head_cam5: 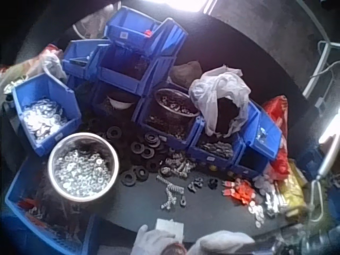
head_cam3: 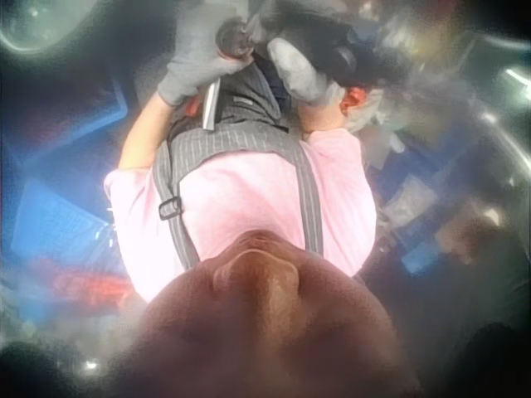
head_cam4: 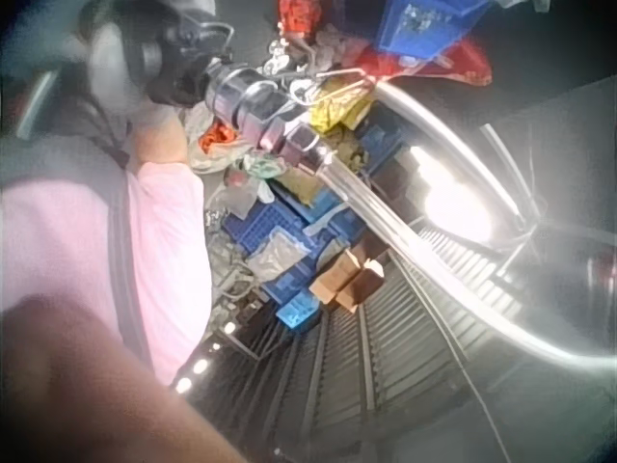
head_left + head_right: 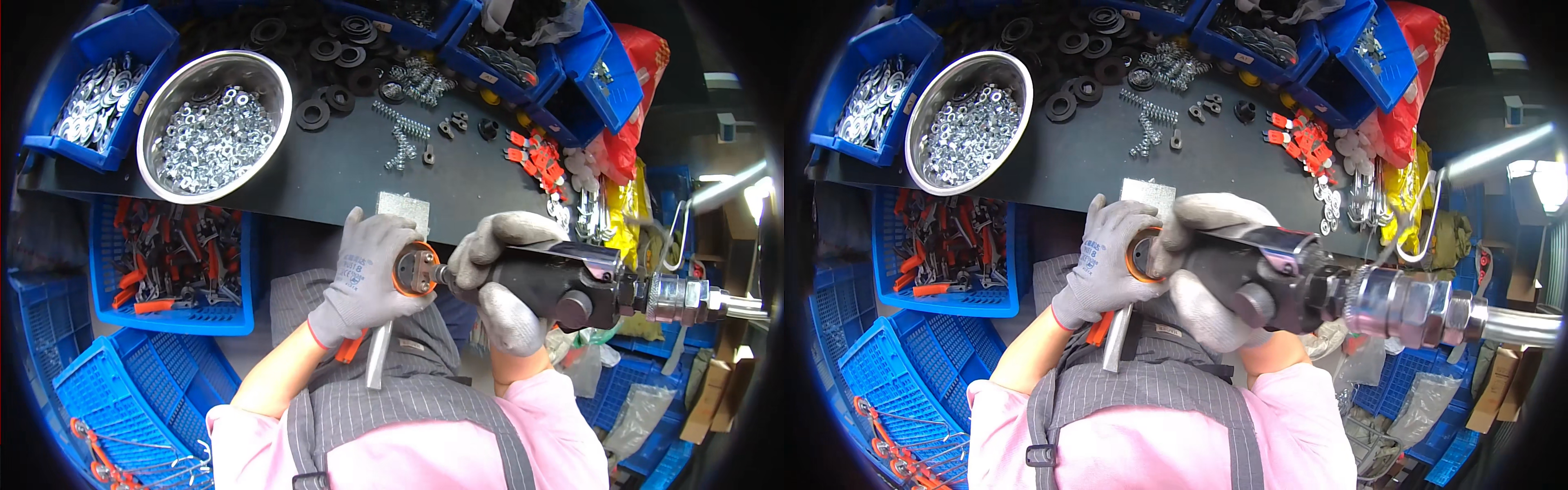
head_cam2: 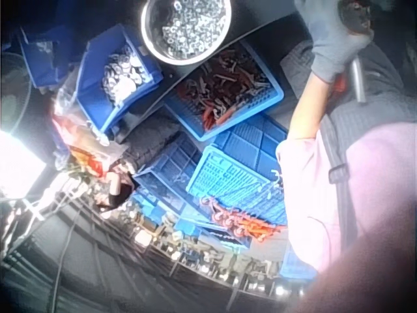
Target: The person assembles small hardware components onto a metal housing by attaching springs, washers, and red plastic clips using a pneumatic tool.
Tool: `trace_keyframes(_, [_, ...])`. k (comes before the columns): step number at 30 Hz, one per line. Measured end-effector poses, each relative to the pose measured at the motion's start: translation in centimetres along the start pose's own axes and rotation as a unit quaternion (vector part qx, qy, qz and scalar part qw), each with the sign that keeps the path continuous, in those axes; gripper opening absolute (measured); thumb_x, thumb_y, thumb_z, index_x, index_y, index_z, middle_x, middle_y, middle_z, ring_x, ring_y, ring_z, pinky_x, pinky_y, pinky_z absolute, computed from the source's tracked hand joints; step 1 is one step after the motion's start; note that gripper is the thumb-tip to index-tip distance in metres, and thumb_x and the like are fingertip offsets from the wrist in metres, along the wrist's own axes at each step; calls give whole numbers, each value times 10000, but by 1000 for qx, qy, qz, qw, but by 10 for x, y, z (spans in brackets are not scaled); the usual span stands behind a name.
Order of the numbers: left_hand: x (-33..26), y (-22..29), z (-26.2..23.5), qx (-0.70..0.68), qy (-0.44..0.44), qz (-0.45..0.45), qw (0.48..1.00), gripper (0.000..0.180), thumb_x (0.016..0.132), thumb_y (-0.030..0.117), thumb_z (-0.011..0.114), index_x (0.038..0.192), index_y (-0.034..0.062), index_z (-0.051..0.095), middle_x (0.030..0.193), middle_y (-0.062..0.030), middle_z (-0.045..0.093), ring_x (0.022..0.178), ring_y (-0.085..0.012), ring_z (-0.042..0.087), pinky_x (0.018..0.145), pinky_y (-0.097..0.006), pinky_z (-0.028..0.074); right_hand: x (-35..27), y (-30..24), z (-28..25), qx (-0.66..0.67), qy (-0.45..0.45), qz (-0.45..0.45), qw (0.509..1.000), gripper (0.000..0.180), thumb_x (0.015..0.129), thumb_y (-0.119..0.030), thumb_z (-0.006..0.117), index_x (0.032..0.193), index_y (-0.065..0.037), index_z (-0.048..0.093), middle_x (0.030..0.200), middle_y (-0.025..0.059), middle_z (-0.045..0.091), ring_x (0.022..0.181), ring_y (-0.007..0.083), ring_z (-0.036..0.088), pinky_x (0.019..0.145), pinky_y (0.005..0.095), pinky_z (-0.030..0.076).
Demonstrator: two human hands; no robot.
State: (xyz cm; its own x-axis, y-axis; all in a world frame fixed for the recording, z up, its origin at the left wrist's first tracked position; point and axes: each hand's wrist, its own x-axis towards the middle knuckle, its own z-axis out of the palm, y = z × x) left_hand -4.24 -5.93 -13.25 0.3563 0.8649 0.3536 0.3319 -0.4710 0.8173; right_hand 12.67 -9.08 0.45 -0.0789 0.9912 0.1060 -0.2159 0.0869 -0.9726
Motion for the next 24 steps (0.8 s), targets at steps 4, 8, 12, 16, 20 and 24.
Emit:
trace_keyframes(4, [-1, 2, -1, -7, -3, -2, 1000, 717, 620, 419, 949, 1228, 128, 705, 1346, -132, 640, 1325, -349, 572, 1210, -615, 283, 8, -1, -3, -4, -69, -35, 997, 543, 882, -29, 853, 1375, 17, 629, 1198, 125, 708, 1043, 201, 726, 955, 378, 606])
trace_keyframes(8, [-2, 4, 1, 11, -1, -3, 1000, 718, 619, 439, 949, 1223, 131, 714, 1418, -174, 603, 1372, -389, 529, 1215, -633, 278, 7, -6, 7, 19, -60, -45, 997, 487, 911, 21, 749, 1380, 15, 619, 1184, 112, 699, 1008, 169, 706, 916, 347, 606])
trace_keyframes(12, [-3, 5, 2, 9, 1, -5, 1000, 712, 626, 470, 942, 1210, 127, 722, 1487, -231, 551, 1414, -447, 474, 1227, -651, 265, 7, -4, 5, -27, -56, -46, 997, 526, 937, 47, 698, 1445, 7, 563, 1177, 101, 684, 1012, 156, 697, 906, 330, 601])
trace_keyframes(16, [-2, 3, 2, 11, -6, -1, 1000, 737, 630, 477, 943, 1230, 119, 709, 1489, -239, 546, 1441, -456, 450, 1233, -656, 257, 13, -1, 9, -10, -47, -59, 997, 550, 933, 61, 696, 1461, 7, 551, 1189, 102, 686, 1024, 151, 695, 901, 328, 599])
trace_keyframes(20, [-2, 2, 3, 12, -15, -1, 1000, 747, 630, 465, 947, 1240, 111, 698, 1481, -230, 549, 1456, -456, 440, 1236, -650, 257, 13, 4, 6, -21, -53, -68, 996, 558, 937, 50, 707, 1469, 12, 546, 1205, 103, 689, 1030, 146, 691, 904, 328, 598])
trace_keyframes(24, [-5, -2, 5, 13, -6, 5, 1000, 754, 630, 459, 949, 1249, 113, 691, 1472, -224, 553, 1455, -455, 442, 1239, -643, 257, 12, 10, 0, -33, -65, -67, 995, 560, 929, 53, 720, 1462, 12, 553, 1225, 103, 689, 1051, 143, 686, 914, 325, 597])
